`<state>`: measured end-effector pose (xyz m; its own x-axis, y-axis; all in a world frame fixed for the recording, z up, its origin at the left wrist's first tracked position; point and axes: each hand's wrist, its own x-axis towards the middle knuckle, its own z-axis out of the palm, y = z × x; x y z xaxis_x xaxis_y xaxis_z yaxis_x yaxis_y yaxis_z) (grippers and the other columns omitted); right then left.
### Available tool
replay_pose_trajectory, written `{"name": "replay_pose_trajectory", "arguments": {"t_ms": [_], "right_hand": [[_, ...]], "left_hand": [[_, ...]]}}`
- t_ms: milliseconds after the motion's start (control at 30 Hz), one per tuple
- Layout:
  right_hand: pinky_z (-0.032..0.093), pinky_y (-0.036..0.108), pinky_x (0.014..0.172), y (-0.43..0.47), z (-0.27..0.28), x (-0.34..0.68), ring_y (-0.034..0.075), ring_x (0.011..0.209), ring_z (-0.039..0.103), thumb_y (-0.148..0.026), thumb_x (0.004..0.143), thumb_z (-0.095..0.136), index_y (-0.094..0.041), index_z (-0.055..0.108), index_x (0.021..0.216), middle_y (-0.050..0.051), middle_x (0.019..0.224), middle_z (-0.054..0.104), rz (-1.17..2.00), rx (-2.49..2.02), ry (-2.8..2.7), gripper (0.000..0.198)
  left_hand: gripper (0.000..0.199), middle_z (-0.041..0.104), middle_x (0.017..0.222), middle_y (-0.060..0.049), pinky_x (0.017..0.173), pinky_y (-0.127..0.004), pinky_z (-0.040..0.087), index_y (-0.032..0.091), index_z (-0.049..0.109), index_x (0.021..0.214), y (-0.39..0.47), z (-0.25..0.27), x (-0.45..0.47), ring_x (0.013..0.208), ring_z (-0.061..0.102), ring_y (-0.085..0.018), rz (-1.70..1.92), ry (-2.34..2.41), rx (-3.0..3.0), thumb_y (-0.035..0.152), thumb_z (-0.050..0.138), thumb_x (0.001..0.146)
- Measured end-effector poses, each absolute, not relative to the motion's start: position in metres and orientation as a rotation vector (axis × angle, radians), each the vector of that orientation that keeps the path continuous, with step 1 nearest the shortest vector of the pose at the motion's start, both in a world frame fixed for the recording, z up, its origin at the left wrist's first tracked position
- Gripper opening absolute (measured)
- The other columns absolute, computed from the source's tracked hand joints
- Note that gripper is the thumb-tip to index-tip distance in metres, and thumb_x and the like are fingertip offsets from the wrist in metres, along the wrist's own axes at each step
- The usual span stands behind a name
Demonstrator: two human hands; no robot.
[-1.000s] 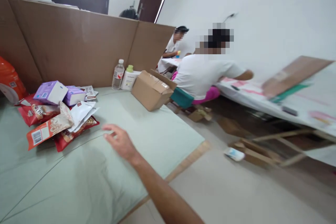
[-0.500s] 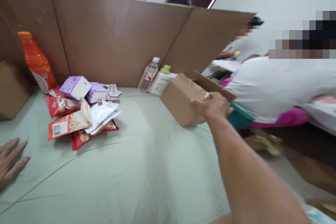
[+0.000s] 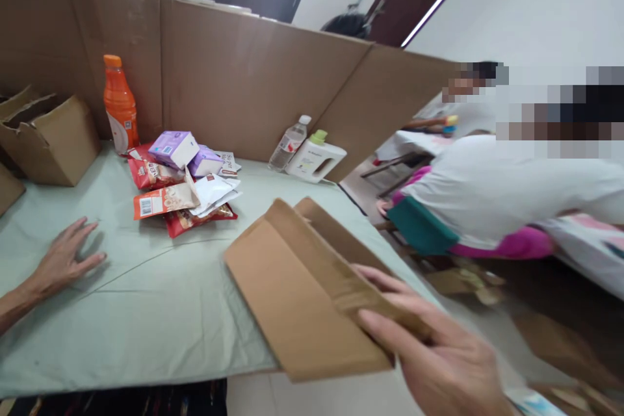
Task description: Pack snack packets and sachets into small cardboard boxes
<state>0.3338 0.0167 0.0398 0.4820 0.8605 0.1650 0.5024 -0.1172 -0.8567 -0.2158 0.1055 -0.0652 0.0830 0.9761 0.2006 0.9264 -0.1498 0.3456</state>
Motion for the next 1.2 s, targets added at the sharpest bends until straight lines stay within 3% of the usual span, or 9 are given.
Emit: {"name": "replay_pose_trajectory", "arguments": {"t_ms": [100,233,467,667,733,833,967,1100,1200], "right_hand": [[0.064,0.057,0.088,-0.007,0.037,0.306,0.043,0.097,0.077,-0.055,0.063,0.088,-0.036,0.076,0.062,0.015,0.098,0.082,0.608,-1.624,-1.366,0.022],[0.066,0.039,0.079,-0.003,0.055,0.245,0.028,0.078,0.078,-0.042,0.088,0.077,-0.028,0.073,0.062,0.011,0.085,0.081,0.698,-1.122,-1.892,0.029],[0.059,0.036,0.094,0.016,0.089,0.166,0.017,0.100,0.077,-0.026,0.105,0.054,-0.027,0.069,0.078,0.004,0.107,0.083,0.969,-0.437,-2.384,0.031],[0.059,0.037,0.098,0.009,0.106,0.186,0.023,0.101,0.079,-0.076,0.099,0.044,-0.030,0.082,0.112,0.012,0.105,0.083,1.484,-0.684,-2.268,0.061],[0.063,0.034,0.087,0.009,0.109,0.193,0.023,0.097,0.080,-0.075,0.102,0.035,-0.031,0.083,0.113,0.011,0.102,0.084,1.584,-0.807,-2.135,0.066],[0.064,0.033,0.077,0.015,0.109,0.190,0.023,0.096,0.080,-0.056,0.107,0.044,-0.033,0.081,0.116,0.009,0.113,0.082,1.265,-1.043,-2.131,0.045],[0.061,0.037,0.075,0.031,0.100,0.160,0.028,0.094,0.078,-0.034,0.091,0.071,-0.025,0.075,0.122,0.012,0.111,0.081,0.510,-1.365,-2.569,0.033],[0.043,0.029,0.054,0.043,0.088,0.122,0.021,0.061,0.069,-0.017,0.085,0.069,-0.020,0.074,0.090,0.007,0.077,0.078,0.266,-1.463,-3.024,0.007],[0.039,0.029,0.053,0.043,0.087,0.120,0.017,0.057,0.063,-0.007,0.087,0.061,-0.021,0.066,0.070,0.003,0.067,0.072,0.290,-1.099,-3.038,0.023]], "left_hand": [[0.090,0.029,0.173,-0.019,0.121,-0.057,0.041,0.024,0.037,0.161,0.074,-0.055,-0.195,0.156,0.036,-0.040,0.600,1.658,2.283,0.070,0.063,0.088],[0.125,0.011,0.179,-0.015,0.127,-0.063,0.031,0.035,0.005,0.170,0.043,-0.043,-0.173,0.162,0.022,-0.042,0.645,1.212,2.222,0.081,0.075,0.077],[0.141,0.000,0.178,-0.021,0.127,-0.073,0.012,0.033,-0.011,0.169,0.052,-0.037,-0.173,0.164,0.006,-0.045,0.792,0.851,1.878,0.087,0.075,0.072],[0.131,0.017,0.177,-0.019,0.128,-0.070,0.019,0.031,-0.002,0.171,0.065,-0.031,-0.160,0.162,0.018,-0.046,0.623,0.730,1.801,0.088,0.070,0.076],[0.130,0.020,0.176,-0.018,0.129,-0.067,0.021,0.030,0.003,0.171,0.066,-0.030,-0.153,0.161,0.021,-0.046,0.638,0.721,1.798,0.087,0.071,0.076],[0.127,0.023,0.176,-0.016,0.130,-0.065,0.020,0.029,0.010,0.171,0.063,-0.028,-0.149,0.160,0.023,-0.045,0.650,0.769,1.823,0.082,0.076,0.076],[0.127,0.024,0.175,-0.016,0.130,-0.068,0.021,0.029,0.015,0.171,0.058,-0.027,-0.148,0.159,0.025,-0.048,0.663,0.795,1.837,0.077,0.082,0.074],[0.129,0.023,0.175,-0.017,0.130,-0.067,0.021,0.028,0.013,0.171,0.055,-0.038,-0.148,0.160,0.024,-0.048,0.693,0.743,1.861,0.073,0.085,0.073],[0.133,0.021,0.176,-0.016,0.130,-0.069,0.019,0.033,0.010,0.171,0.055,-0.048,-0.151,0.160,0.022,-0.048,0.726,0.706,1.901,0.070,0.089,0.070]]}}
